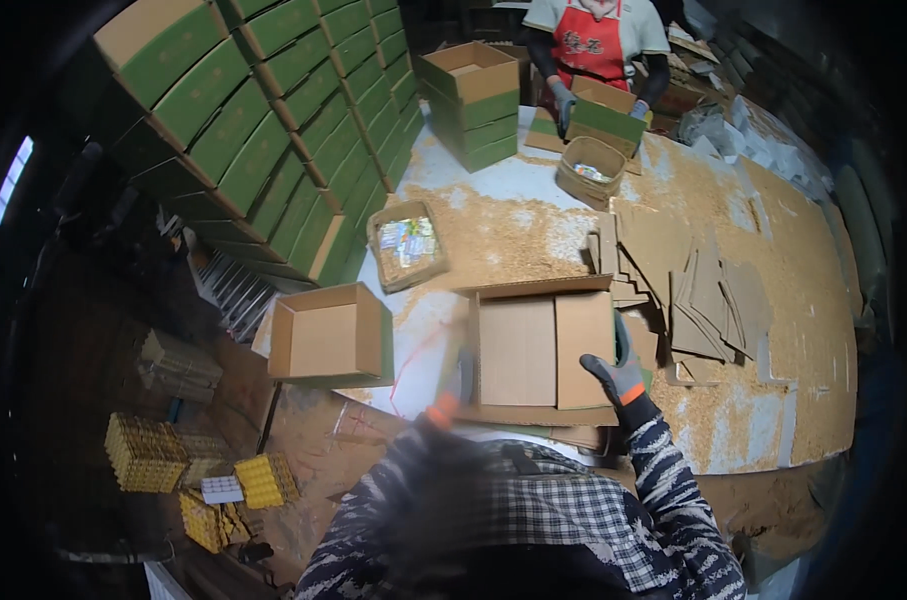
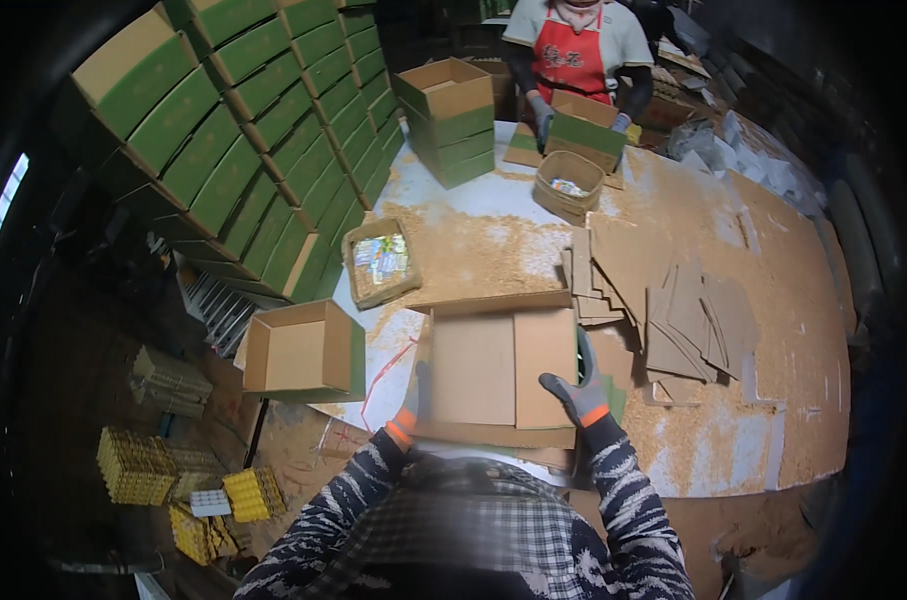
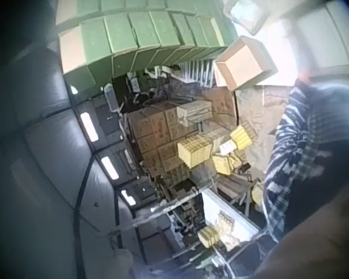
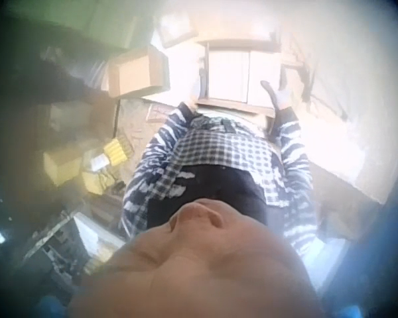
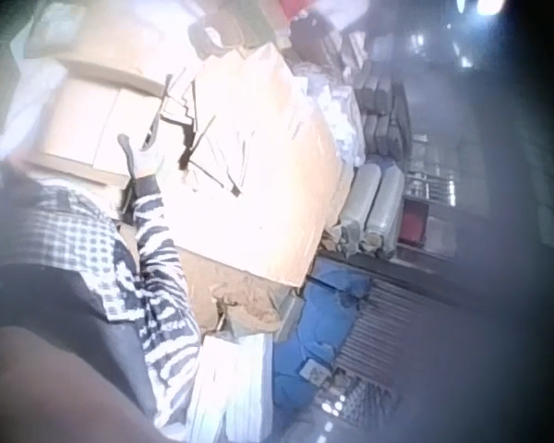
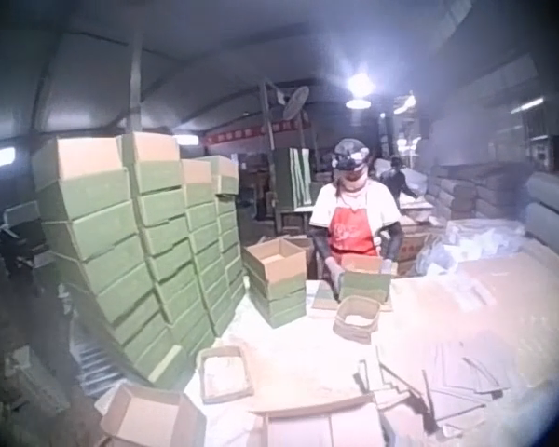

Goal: The person folds cardboard pieces into boxes, places stacks of finished boxes aside, and refills the workspace with more flat cardboard pieces.

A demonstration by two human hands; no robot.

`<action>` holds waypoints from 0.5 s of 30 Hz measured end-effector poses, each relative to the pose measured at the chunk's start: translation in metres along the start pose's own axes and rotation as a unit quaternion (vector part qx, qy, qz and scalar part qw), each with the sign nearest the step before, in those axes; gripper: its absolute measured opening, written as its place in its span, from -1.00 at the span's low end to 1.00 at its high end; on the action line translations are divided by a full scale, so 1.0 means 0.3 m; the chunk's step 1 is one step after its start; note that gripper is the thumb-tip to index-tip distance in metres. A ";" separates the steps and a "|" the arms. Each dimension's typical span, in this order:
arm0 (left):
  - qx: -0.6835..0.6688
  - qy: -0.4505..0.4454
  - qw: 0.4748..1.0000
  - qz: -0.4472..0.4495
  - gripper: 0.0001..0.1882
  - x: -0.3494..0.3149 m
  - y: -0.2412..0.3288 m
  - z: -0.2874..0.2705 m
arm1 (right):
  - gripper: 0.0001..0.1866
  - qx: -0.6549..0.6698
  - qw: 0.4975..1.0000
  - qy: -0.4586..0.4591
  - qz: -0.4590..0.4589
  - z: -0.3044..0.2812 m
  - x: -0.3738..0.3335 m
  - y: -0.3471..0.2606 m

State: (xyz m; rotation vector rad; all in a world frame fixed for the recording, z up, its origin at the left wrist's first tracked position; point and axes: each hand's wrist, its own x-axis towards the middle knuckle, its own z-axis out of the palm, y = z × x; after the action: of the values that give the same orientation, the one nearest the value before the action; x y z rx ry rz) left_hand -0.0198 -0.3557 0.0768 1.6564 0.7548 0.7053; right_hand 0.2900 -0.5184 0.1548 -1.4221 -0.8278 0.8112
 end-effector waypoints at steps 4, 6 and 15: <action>-0.379 0.094 0.919 0.044 -0.42 -0.039 0.189 -0.115 | -0.07 0.124 0.992 -0.033 -0.002 0.144 0.039 -0.200; -0.068 0.318 0.941 0.090 -0.46 -0.079 0.298 -0.348 | -0.09 0.121 0.992 -0.021 0.004 0.222 0.056 -0.254; -0.257 0.485 0.835 -0.025 -0.19 -0.376 -0.453 -0.987 | 0.03 0.244 0.961 -0.115 0.056 1.089 0.117 -0.058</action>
State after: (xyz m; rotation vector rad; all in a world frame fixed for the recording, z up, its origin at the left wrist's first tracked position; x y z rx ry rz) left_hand -0.3357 -0.2451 -0.0060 0.7013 1.1603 1.5945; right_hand 0.0238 -0.3256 0.1676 -0.9530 -0.6614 1.1925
